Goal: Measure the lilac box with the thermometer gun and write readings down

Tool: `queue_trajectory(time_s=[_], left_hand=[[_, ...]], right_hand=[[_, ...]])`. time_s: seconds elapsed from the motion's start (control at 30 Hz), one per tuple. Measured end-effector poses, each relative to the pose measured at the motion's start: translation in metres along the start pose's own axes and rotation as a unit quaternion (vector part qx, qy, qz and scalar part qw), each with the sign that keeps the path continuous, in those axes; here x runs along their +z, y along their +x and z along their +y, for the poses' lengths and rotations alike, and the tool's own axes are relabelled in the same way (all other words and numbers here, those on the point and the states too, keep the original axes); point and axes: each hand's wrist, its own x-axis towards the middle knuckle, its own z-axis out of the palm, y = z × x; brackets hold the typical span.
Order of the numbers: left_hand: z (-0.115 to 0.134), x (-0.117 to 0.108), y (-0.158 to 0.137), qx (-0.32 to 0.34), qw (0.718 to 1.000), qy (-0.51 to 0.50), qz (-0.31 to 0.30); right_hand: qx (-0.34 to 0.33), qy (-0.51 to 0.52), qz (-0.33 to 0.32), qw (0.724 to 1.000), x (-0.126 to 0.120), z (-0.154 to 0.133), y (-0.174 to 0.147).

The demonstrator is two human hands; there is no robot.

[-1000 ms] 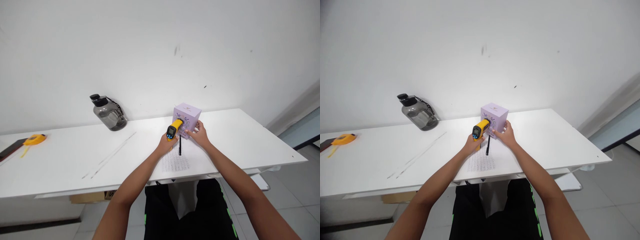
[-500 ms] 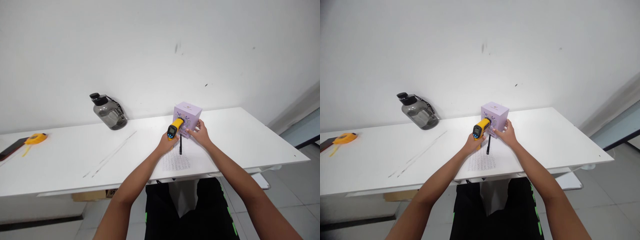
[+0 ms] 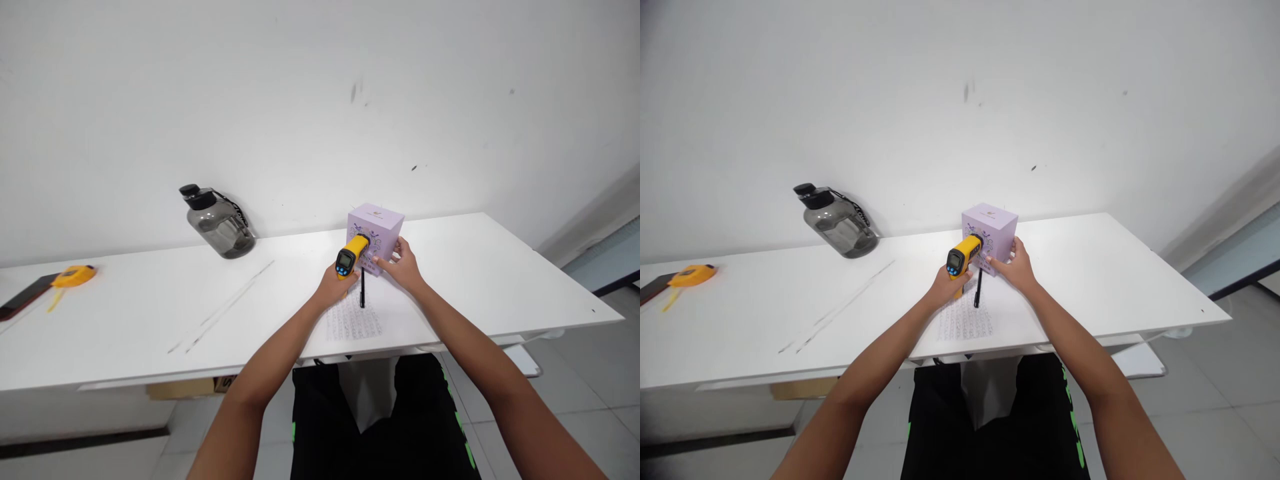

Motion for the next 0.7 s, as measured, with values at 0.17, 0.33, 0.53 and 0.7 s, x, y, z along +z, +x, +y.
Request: queue_trajectory(time_s=[0.17, 0.33, 0.53, 0.7], left_hand=[[-0.0041, -0.0007, 0.0014, 0.007, 1.0, 0.002, -0.005], [-0.0059, -0.0015, 0.0018, 0.004, 1.0, 0.013, -0.008], [-0.0061, -0.0013, 0.0016, 0.006, 1.0, 0.021, -0.012], [-0.0054, -0.001, 0.0006, 0.01, 1.0, 0.017, -0.011]], right_hand=[[0.0, -0.005, 0.002, 1.0, 0.0, 0.0005, -0.0001], [-0.001, -0.006, 0.002, 1.0, 0.0, 0.0, -0.0001], [0.002, -0.007, 0.0, 1.0, -0.0006, -0.0005, -0.0005], [0.001, -0.006, 0.004, 1.0, -0.0011, -0.0007, -0.0004]])
